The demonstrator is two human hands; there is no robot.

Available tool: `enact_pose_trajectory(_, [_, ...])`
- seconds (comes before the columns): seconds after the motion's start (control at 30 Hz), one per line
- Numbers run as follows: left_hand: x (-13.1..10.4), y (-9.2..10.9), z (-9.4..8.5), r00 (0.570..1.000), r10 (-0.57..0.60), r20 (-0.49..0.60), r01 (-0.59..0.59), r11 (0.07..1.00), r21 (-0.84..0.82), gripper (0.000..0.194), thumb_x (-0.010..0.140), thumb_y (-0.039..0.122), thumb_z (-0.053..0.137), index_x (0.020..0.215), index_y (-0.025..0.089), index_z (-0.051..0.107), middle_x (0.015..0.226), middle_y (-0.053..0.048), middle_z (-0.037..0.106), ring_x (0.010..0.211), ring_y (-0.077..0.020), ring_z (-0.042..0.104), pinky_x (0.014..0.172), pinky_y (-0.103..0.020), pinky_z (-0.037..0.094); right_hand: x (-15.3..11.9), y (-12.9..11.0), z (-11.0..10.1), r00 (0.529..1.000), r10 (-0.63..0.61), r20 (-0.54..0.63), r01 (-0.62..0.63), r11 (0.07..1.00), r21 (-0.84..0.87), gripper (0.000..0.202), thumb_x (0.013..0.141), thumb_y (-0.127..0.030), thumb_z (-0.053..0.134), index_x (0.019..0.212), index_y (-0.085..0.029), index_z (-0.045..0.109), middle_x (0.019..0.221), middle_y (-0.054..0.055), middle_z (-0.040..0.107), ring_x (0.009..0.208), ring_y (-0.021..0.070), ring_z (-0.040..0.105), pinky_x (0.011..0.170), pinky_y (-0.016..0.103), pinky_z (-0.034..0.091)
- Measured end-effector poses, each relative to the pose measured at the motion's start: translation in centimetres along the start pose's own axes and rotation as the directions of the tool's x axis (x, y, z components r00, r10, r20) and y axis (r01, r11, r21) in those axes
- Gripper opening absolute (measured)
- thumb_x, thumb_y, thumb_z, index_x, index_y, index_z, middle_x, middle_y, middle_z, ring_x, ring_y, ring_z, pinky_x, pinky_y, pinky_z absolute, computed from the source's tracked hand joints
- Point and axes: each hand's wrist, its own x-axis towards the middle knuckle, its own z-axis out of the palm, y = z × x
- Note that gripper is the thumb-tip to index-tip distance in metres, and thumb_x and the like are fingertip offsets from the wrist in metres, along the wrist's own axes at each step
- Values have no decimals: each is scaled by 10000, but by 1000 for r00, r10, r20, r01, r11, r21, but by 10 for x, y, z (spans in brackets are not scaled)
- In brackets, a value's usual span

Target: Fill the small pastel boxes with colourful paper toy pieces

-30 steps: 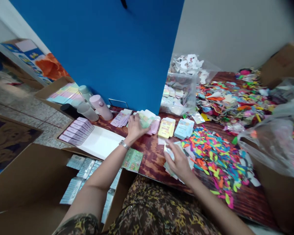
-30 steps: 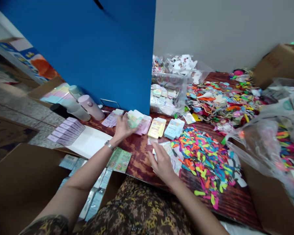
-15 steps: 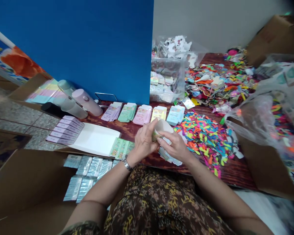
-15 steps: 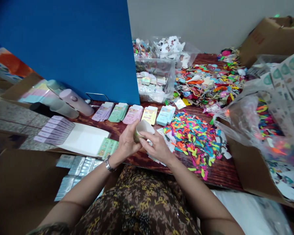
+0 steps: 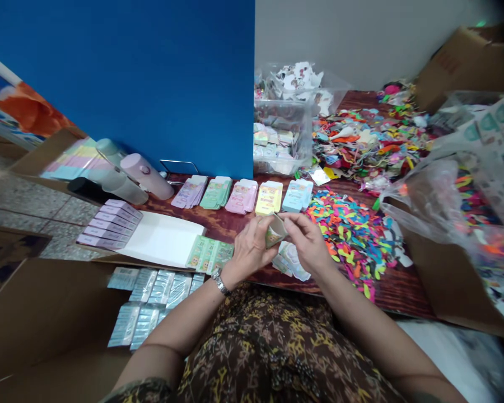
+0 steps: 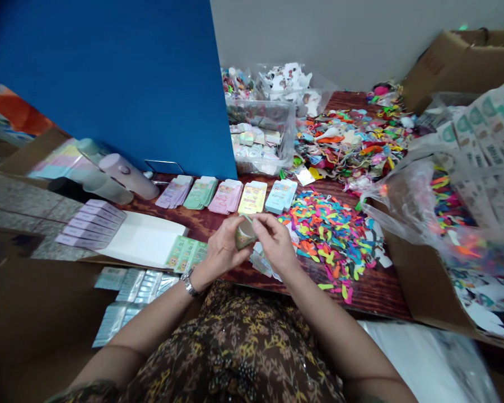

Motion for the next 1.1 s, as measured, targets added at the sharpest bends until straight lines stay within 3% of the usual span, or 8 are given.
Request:
enact_pose_trajectory(0.13, [-1,3,1,999,-44,-11,45,998,39,945,813,307,657,1537,162,68,1299,-184,533,1127,-299,590,876,-408,544,1,-10,-2,997,-81,-10,78,979,-188,256,883,-405,629,1030,-204,690,992,60,716,886,190,673,780,330,569])
enact_pose_trajectory(0.3, [-1,4,0,996,-83,45,73,980,186,1034,827,370,637,1557,113,-48,1195,-184,565,1014,-298,602,806,-394,544,-4,-19,-1,957,-286,57,278,837,-471,202,923,-329,579,998,-242,745,984,62,733,933,217,686,819,369,582])
enact_pose_trajectory(0.57, [0,6,-2,994,-91,55,69,947,315,1011,869,459,551,1547,81,-97,1238,-210,526,1023,-297,588,784,-369,534,-28,5,15,888,-450,91,412,695,-589,431,993,-233,412,1404,-219,541,1332,72,636,1226,226,613,1073,416,504])
enact_pose_trajectory(0.7, [1,7,-7,992,-79,101,45,953,300,959,864,422,580,1565,127,-6,1331,-226,490,1087,-329,581,853,-433,534,-20,15,9,931,-358,69,347,812,-469,399,977,-253,460,1355,-208,579,1339,89,633,1242,224,600,1090,416,485])
enact_pose_trajectory(0.8, [5,3,-13,1000,3,-14,1,967,254,924,838,469,654,1563,256,122,1446,-202,421,1259,-407,489,1053,-626,383,-5,23,-5,973,-177,-150,137,960,-243,359,949,-333,526,1275,-211,614,1265,100,670,1152,230,647,1004,430,538])
enact_pose_trajectory(0.9, [10,-2,-11,986,87,-142,-80,995,56,1115,790,578,695,1560,266,-48,1537,-206,308,1417,-413,330,1140,-644,285,5,32,-12,953,1,-303,11,999,39,388,924,-391,543,1271,-222,573,1250,104,659,1050,217,675,887,419,586])
enact_pose_trajectory(1.0, [12,-4,0,993,53,-106,-79,964,-255,1096,840,587,632,1544,210,-118,1536,-217,311,1429,-335,356,1106,-517,423,1,37,-10,985,92,-144,-76,990,116,388,911,-431,561,1244,-231,569,1207,94,671,981,203,684,806,367,599])
enact_pose_trajectory(1.1, [12,-6,5,996,11,-93,-48,915,-400,890,851,527,644,1521,212,150,1448,-180,429,1342,-299,474,1083,-466,463,-8,40,-19,998,50,24,-46,991,-122,394,925,-468,534,1230,-225,590,1095,83,700,908,199,683,745,337,586])
